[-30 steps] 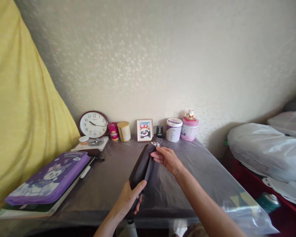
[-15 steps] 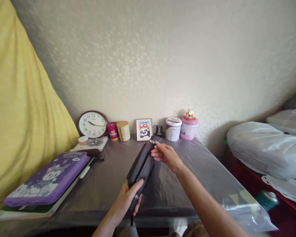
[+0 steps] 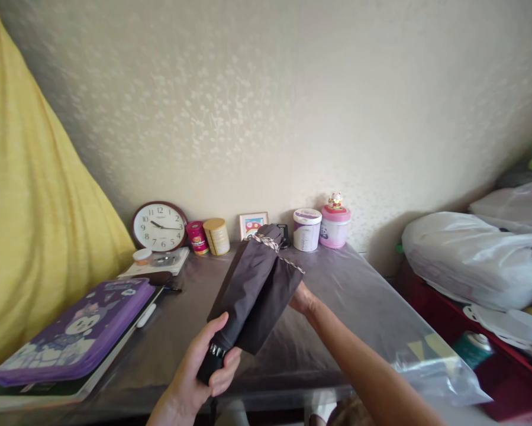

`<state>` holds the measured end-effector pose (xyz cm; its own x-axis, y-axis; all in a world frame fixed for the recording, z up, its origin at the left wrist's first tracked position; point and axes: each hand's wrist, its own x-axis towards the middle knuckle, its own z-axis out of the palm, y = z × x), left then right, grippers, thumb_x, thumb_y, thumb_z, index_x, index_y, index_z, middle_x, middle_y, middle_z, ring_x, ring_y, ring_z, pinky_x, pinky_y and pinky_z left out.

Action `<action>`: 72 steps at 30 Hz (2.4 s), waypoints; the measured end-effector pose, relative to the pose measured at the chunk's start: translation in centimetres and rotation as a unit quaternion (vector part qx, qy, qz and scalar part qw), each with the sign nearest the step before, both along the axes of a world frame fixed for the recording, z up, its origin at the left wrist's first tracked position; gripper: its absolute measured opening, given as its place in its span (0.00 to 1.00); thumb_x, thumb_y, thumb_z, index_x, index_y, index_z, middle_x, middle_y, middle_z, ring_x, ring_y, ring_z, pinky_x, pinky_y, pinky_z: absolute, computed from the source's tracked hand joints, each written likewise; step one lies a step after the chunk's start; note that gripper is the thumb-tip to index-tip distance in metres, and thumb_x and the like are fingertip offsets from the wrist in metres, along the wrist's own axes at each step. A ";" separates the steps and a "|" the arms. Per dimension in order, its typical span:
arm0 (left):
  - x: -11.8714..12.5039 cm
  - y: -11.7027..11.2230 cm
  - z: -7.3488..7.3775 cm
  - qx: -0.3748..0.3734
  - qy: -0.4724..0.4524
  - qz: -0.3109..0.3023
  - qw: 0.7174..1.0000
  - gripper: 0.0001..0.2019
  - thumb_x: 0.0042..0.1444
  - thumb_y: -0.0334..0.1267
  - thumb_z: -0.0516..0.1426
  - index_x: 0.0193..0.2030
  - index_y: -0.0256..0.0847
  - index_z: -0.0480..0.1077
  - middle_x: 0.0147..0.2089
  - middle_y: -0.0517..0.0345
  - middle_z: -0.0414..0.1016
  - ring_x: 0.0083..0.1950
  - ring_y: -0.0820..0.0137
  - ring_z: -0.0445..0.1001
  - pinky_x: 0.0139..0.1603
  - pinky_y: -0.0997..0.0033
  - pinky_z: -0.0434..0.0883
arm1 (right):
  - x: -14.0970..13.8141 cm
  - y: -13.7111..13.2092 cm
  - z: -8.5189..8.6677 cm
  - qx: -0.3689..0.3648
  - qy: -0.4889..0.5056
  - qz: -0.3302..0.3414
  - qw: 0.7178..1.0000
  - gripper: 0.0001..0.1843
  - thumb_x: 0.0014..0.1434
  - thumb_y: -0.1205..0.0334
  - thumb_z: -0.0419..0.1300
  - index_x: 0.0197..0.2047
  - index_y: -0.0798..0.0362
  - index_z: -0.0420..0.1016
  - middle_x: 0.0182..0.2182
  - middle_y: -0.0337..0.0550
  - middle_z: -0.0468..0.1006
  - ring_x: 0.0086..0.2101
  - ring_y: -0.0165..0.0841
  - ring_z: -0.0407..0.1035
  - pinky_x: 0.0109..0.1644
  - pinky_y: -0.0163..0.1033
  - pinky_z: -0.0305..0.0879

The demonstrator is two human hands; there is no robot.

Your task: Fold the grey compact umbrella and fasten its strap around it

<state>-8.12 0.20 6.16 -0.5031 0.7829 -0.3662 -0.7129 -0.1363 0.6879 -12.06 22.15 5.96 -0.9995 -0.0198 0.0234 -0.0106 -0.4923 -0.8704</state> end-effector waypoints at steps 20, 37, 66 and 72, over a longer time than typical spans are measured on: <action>-1.8 -0.9 -0.6 0.023 -0.015 0.073 0.997 0.31 0.56 0.58 0.43 0.13 0.36 0.62 0.07 0.68 0.48 0.09 0.83 0.47 0.10 0.82 0.46 | 0.9 2.8 1.0 0.202 -0.010 0.039 0.979 0.14 0.49 0.55 0.62 0.23 0.55 0.65 0.15 0.29 0.65 0.12 0.16 0.42 0.15 0.27 0.33; -0.5 1.8 -1.5 -0.189 0.219 0.225 0.930 0.19 0.48 0.56 0.56 0.25 0.40 0.61 0.14 0.66 0.66 0.10 0.77 0.60 0.09 0.79 0.58 | 1.4 1.6 2.0 0.137 -0.035 -0.051 0.989 0.13 0.47 0.54 0.65 0.26 0.56 0.70 0.27 0.36 0.73 0.20 0.19 0.60 0.20 0.24 0.58; 1.5 3.2 -3.5 -0.445 0.679 0.112 0.573 0.32 0.59 0.45 0.47 0.68 0.42 0.42 0.50 0.43 0.71 0.41 0.57 0.75 0.40 0.63 0.70 | 0.3 0.8 -1.8 0.032 -0.162 -0.129 0.978 0.16 0.45 0.55 0.66 0.34 0.52 0.68 0.27 0.37 0.76 0.25 0.27 0.69 0.25 0.31 0.65; 2.0 3.7 -3.3 -0.507 0.679 0.088 0.524 0.30 0.59 0.37 0.47 0.68 0.47 0.41 0.44 0.44 0.70 0.34 0.60 0.75 0.35 0.64 0.70 | 0.5 0.5 -1.2 0.036 -0.172 -0.112 0.978 0.16 0.47 0.51 0.64 0.35 0.53 0.71 0.24 0.39 0.77 0.22 0.28 0.69 0.24 0.32 0.64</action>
<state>-6.11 3.92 2.81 -0.8696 0.4314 0.2401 0.4908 0.8078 0.3265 -11.55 22.64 4.74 -0.9272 0.2119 -0.3088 0.1882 -0.4490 -0.8735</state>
